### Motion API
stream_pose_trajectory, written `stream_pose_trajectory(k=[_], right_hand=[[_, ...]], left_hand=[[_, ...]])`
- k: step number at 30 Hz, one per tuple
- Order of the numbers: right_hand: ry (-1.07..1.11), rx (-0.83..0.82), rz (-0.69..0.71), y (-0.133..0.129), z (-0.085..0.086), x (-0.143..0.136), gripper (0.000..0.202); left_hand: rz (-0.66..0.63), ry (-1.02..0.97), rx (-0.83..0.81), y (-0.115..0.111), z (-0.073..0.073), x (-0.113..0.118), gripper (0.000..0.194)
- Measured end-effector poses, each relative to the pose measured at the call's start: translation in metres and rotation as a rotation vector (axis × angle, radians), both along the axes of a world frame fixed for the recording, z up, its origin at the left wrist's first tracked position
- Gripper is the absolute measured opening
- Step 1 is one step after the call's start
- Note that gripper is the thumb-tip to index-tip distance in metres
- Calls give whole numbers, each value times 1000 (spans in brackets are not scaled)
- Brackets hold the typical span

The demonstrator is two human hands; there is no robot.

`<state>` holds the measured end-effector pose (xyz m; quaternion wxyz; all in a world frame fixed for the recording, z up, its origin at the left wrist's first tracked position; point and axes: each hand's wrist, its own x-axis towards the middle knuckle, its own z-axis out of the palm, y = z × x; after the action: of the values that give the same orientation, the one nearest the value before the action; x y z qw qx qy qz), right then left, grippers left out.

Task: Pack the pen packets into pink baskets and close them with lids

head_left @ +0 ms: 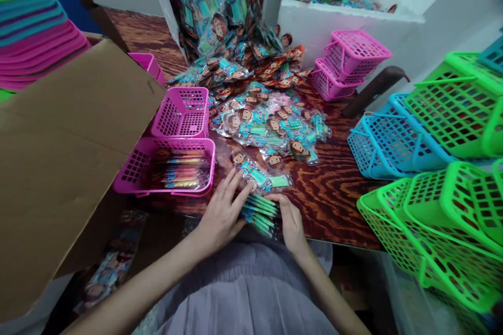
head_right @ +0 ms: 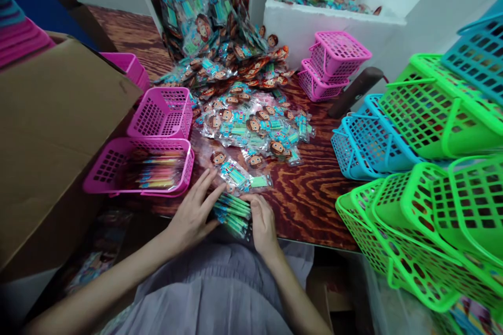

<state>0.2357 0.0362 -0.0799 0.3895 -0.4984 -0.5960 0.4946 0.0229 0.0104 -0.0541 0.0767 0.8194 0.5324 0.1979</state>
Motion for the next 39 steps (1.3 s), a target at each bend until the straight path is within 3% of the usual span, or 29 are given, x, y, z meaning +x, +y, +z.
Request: stream_pose_trajectory(k=[16, 23, 26, 30, 33, 35, 37, 39], right_hand=[[-86, -94, 130, 12, 12, -2, 25], [-137, -12, 120, 9, 13, -6, 27], [-223, 72, 228, 11, 19, -2, 28], [-316, 56, 352, 37, 30, 4, 38], [-540, 215, 230, 65, 31, -12, 23], [-723, 300, 179, 81, 27, -33, 32], [-785, 254, 188, 95, 22, -53, 45], [-738, 163, 212, 110, 19, -64, 39]], left_hand=[[-1, -44, -34, -8, -9, -4, 86], [43, 126, 65, -3, 11, 6, 76], [-55, 253, 86, 4, 17, 13, 59], [-221, 347, -31, 10, 11, 15, 34], [-229, 347, -77, 11, 4, 15, 25], [-225, 318, -79, 11, 2, 15, 24], [-219, 284, -78, 10, 2, 16, 25], [-208, 265, -93, 8, 3, 15, 26]])
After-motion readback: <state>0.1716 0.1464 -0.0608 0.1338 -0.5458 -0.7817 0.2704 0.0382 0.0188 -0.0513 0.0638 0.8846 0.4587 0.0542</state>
